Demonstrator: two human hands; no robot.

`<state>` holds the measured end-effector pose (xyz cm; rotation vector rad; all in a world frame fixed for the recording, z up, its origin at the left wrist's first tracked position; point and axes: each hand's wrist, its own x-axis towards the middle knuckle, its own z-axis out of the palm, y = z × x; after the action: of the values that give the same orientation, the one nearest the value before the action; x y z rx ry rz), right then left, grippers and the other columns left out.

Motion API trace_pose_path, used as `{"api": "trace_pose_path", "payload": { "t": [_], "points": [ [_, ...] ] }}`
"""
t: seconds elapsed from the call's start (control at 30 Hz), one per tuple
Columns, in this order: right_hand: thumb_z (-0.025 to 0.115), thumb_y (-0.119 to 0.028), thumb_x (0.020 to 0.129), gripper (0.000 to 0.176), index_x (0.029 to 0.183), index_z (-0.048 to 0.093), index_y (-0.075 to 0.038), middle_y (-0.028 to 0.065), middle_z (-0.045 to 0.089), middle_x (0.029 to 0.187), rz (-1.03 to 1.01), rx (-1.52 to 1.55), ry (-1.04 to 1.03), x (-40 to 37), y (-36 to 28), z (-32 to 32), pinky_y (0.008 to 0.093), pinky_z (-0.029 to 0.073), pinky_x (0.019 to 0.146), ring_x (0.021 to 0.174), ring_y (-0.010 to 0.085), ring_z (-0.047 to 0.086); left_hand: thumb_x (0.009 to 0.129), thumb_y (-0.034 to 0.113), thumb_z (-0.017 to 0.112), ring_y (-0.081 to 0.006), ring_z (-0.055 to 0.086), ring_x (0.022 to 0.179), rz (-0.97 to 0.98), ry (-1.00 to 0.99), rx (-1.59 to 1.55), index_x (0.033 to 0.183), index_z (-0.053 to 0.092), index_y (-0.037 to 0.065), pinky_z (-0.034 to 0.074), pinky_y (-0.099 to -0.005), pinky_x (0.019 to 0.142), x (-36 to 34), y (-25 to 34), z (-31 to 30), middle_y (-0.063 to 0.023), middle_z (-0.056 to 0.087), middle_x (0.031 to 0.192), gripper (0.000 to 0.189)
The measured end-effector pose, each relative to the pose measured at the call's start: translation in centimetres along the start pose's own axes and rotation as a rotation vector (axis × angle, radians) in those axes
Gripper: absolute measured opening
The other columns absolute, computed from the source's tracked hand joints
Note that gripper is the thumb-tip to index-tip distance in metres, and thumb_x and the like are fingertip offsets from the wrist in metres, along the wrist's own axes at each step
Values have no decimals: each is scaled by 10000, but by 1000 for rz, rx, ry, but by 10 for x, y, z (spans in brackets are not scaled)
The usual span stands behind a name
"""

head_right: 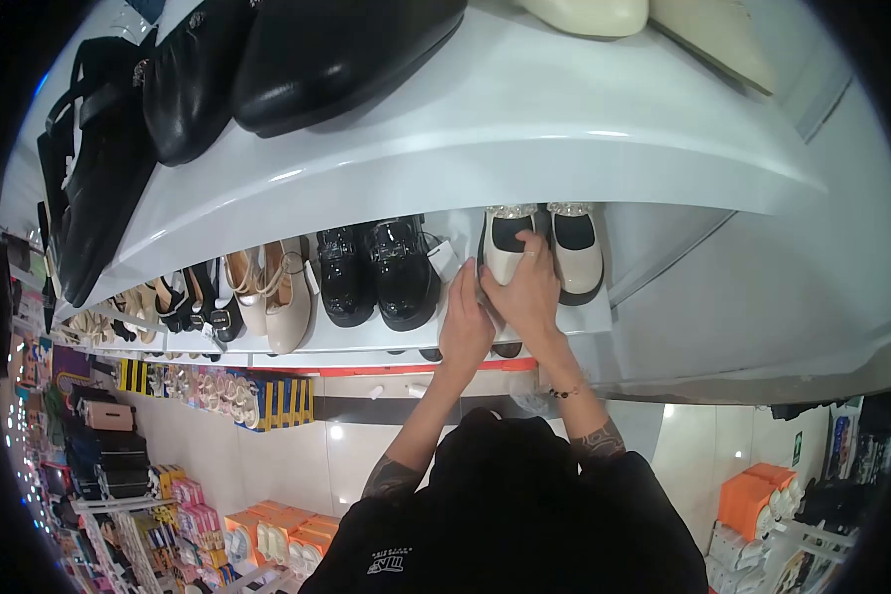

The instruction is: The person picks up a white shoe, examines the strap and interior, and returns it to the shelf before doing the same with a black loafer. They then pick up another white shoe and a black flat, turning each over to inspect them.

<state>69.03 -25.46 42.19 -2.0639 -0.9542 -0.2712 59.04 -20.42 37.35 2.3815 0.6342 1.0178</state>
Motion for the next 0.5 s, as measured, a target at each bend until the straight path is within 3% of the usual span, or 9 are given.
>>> {"api": "trace_pose_path", "payload": {
  "t": [0.1, 0.17, 0.3, 0.5],
  "points": [
    [784, -265, 700, 686, 1195, 392, 3, 245, 532, 1163, 51, 28, -78, 3, 5, 1, 444, 463, 885, 1071, 409, 546, 782, -100, 468, -383, 504, 1176, 4, 1, 24, 1387, 313, -59, 456, -404, 965, 1, -1, 1, -227, 461, 1323, 626],
    [776, -261, 701, 668, 1187, 401, 1, 213, 510, 1164, 57, 25, -94, 4, 9, 5, 448, 475, 845, 1077, 392, 527, 783, -99, 463, -378, 511, 1170, -6, -2, 24, 1387, 313, -59, 460, -401, 960, 1, 1, 2, -228, 471, 1315, 624],
    [784, -283, 702, 713, 1214, 377, 1, 223, 496, 1188, 63, 26, -99, 5, 14, 9, 446, 475, 851, 1090, 401, 518, 788, -80, 494, -355, 525, 1157, 1, -23, 61, 1395, 301, -77, 477, -380, 941, 3, 2, 1, -236, 504, 1253, 637],
    [785, -301, 709, 741, 1243, 373, 7, 254, 460, 1260, 76, 71, -126, 5, 11, 6, 449, 455, 901, 1125, 415, 495, 801, -72, 458, -372, 522, 1155, -45, -30, -5, 1394, 313, -48, 469, -402, 933, 4, 4, -1, -245, 489, 1284, 611]
  ]
}}
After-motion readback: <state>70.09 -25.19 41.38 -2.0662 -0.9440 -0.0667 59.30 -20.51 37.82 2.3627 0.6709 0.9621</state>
